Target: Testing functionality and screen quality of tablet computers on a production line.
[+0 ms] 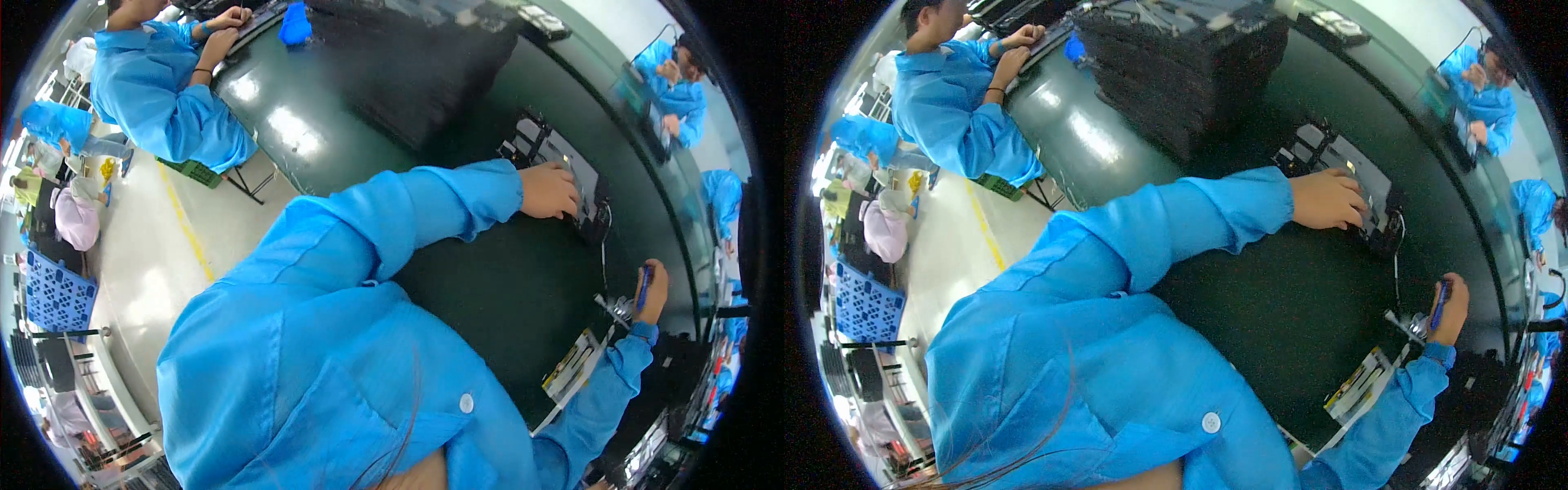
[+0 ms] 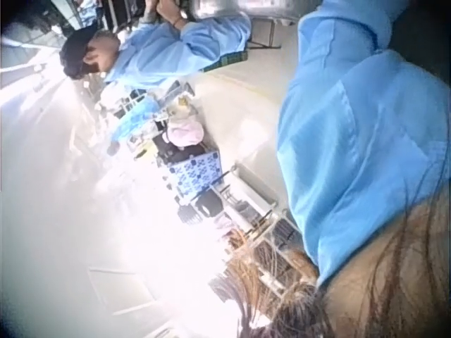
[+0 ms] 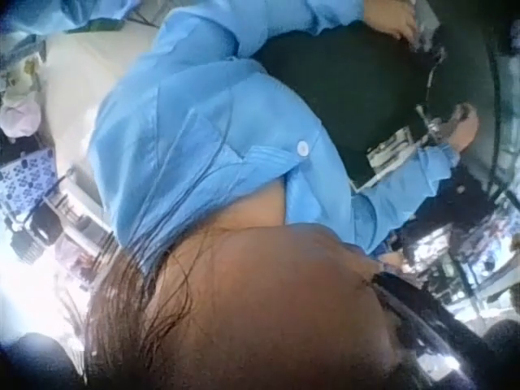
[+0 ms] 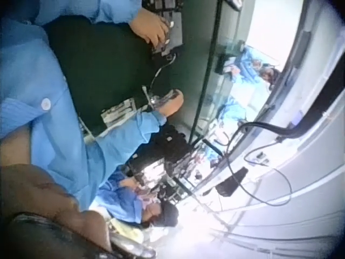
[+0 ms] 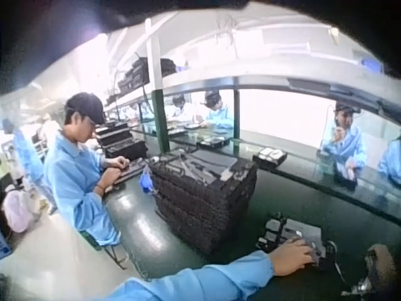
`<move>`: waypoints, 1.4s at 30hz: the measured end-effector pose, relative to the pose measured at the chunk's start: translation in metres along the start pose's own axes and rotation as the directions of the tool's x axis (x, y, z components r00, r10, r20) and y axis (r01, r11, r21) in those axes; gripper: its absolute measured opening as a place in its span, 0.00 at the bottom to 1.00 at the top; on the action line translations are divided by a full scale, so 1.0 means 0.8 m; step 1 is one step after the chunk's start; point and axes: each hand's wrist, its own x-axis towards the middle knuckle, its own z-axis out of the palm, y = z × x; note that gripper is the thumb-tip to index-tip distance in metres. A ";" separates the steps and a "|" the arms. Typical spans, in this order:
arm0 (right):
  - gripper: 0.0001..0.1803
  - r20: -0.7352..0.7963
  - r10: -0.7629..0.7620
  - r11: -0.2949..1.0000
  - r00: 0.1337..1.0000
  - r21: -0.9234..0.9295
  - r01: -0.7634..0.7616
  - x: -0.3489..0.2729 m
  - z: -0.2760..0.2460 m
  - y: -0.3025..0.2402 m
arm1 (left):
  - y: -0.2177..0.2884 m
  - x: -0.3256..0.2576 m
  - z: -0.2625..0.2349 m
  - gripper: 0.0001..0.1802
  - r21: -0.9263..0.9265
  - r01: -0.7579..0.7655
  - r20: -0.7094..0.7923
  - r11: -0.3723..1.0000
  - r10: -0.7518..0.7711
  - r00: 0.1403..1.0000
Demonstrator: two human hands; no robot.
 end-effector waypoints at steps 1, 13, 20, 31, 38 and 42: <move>0.10 0.019 -0.136 0.987 0.990 -0.083 0.138 0.008 0.008 0.020 | -0.013 0.010 0.008 0.14 0.000 0.044 -0.008 0.999 -0.044 0.999; 0.16 0.417 0.160 0.972 0.895 -0.224 -0.069 0.023 -0.011 0.038 | -0.122 0.087 0.066 0.14 -0.066 0.336 -0.087 0.940 -0.341 0.936; 0.38 0.443 0.625 0.765 0.643 -0.513 -0.389 0.006 0.003 0.000 | -0.084 0.099 0.005 0.18 -0.146 0.118 -0.263 0.982 -0.153 0.953; 0.36 0.325 -0.074 0.942 0.943 0.332 -0.041 0.110 0.021 -0.212 | -0.024 -0.163 -0.350 0.13 0.204 0.655 -0.918 0.727 -0.089 0.386; 0.45 0.374 -0.033 0.653 0.927 0.710 -0.263 0.174 0.088 -0.434 | -0.122 -0.302 -0.339 0.29 -0.352 0.921 -0.629 0.168 -0.771 -0.099; 0.52 0.432 0.028 0.445 0.902 0.803 -0.398 0.187 0.110 -0.487 | -0.134 -0.282 -0.333 0.36 -0.402 0.889 -0.633 0.217 -0.768 -0.099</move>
